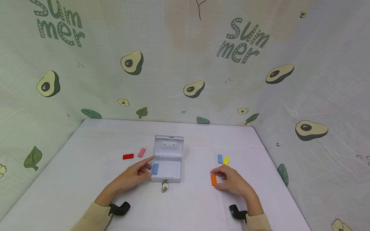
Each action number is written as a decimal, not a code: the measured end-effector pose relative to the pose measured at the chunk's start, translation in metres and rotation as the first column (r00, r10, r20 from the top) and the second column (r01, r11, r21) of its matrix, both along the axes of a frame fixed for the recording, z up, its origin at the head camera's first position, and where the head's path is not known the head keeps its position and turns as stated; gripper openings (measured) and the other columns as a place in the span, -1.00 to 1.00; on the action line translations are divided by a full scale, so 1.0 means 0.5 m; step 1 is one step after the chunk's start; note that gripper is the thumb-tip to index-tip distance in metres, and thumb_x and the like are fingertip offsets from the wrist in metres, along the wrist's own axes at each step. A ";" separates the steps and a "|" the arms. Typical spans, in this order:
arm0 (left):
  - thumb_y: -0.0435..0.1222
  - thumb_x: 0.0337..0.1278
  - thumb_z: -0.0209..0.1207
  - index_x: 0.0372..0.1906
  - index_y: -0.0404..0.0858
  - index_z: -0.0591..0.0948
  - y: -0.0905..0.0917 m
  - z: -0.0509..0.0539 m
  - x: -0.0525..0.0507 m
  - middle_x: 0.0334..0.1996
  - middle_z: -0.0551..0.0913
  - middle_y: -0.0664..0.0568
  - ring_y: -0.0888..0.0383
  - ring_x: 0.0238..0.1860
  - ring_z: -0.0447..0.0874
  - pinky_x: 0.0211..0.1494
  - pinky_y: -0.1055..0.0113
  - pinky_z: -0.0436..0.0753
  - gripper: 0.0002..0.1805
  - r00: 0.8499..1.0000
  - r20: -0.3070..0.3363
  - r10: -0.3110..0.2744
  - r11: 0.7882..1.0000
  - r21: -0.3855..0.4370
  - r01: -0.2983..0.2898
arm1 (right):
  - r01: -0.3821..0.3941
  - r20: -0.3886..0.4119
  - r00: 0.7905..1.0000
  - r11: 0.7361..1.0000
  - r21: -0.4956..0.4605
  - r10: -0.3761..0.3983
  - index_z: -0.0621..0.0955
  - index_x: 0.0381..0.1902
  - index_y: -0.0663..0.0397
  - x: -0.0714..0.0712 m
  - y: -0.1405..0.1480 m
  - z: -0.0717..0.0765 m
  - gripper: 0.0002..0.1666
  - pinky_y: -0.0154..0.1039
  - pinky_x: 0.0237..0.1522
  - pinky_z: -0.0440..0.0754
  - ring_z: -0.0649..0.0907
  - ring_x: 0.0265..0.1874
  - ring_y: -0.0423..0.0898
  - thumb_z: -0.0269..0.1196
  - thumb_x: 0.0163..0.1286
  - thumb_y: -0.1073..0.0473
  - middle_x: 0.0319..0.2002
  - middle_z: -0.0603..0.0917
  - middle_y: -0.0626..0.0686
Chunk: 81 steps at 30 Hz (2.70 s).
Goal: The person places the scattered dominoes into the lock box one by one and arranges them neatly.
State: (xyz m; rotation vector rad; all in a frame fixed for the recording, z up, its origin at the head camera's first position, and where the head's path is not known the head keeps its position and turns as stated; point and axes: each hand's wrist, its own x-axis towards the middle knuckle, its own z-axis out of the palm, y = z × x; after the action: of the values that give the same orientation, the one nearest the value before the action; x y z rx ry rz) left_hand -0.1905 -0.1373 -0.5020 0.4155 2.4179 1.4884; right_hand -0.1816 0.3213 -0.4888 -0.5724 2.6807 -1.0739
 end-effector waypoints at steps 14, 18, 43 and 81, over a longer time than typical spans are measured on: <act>-0.19 0.39 0.35 0.64 -0.06 0.36 0.001 0.000 0.000 0.19 0.62 0.00 0.12 -0.02 0.56 0.00 0.35 0.60 -0.22 1.000 -0.023 0.004 1.000 -0.003 -0.004 | -0.002 -0.010 1.000 1.000 0.009 0.003 0.72 0.16 0.00 0.000 0.001 0.006 -0.46 -0.31 0.08 0.62 0.61 -0.02 -0.11 0.59 0.25 0.05 0.09 0.68 -0.03; -0.19 0.39 0.36 0.64 -0.07 0.35 0.001 -0.002 0.001 0.20 0.61 -0.01 0.12 -0.02 0.56 -0.01 0.35 0.61 -0.22 1.000 -0.019 0.000 1.000 0.011 0.001 | -0.005 -0.020 1.000 1.000 0.006 0.005 0.72 0.16 0.01 0.001 0.002 0.004 -0.46 -0.31 0.06 0.62 0.60 -0.03 -0.12 0.59 0.26 0.04 0.08 0.69 -0.04; -0.16 0.40 0.35 0.65 -0.03 0.34 0.004 -0.003 -0.001 0.20 0.61 -0.02 0.13 -0.02 0.57 0.01 0.35 0.61 -0.21 1.000 -0.011 -0.001 1.000 0.000 0.001 | 0.004 -0.142 0.990 0.999 -0.047 -0.011 0.73 0.15 -0.03 0.008 -0.033 0.025 -0.48 -0.14 0.02 0.72 0.67 -0.04 -0.03 0.60 0.25 0.11 0.08 0.74 -0.06; -0.16 0.40 0.35 0.65 -0.01 0.34 0.005 -0.004 0.002 0.19 0.61 0.00 0.13 -0.02 0.58 0.02 0.34 0.62 -0.21 1.000 -0.006 0.010 1.000 -0.019 -0.010 | -0.016 -0.214 0.977 1.000 0.005 0.017 0.74 0.11 -0.07 -0.028 -0.179 0.079 -0.51 -0.17 -0.05 0.75 0.68 -0.09 -0.05 0.60 0.23 0.20 -0.06 0.68 -0.16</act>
State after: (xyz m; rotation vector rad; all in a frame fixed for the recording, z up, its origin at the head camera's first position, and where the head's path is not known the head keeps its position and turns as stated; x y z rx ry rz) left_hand -0.1896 -0.1351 -0.5041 0.4046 2.4401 1.4685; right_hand -0.1957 0.2316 -0.4494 -0.7486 2.8531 -1.0583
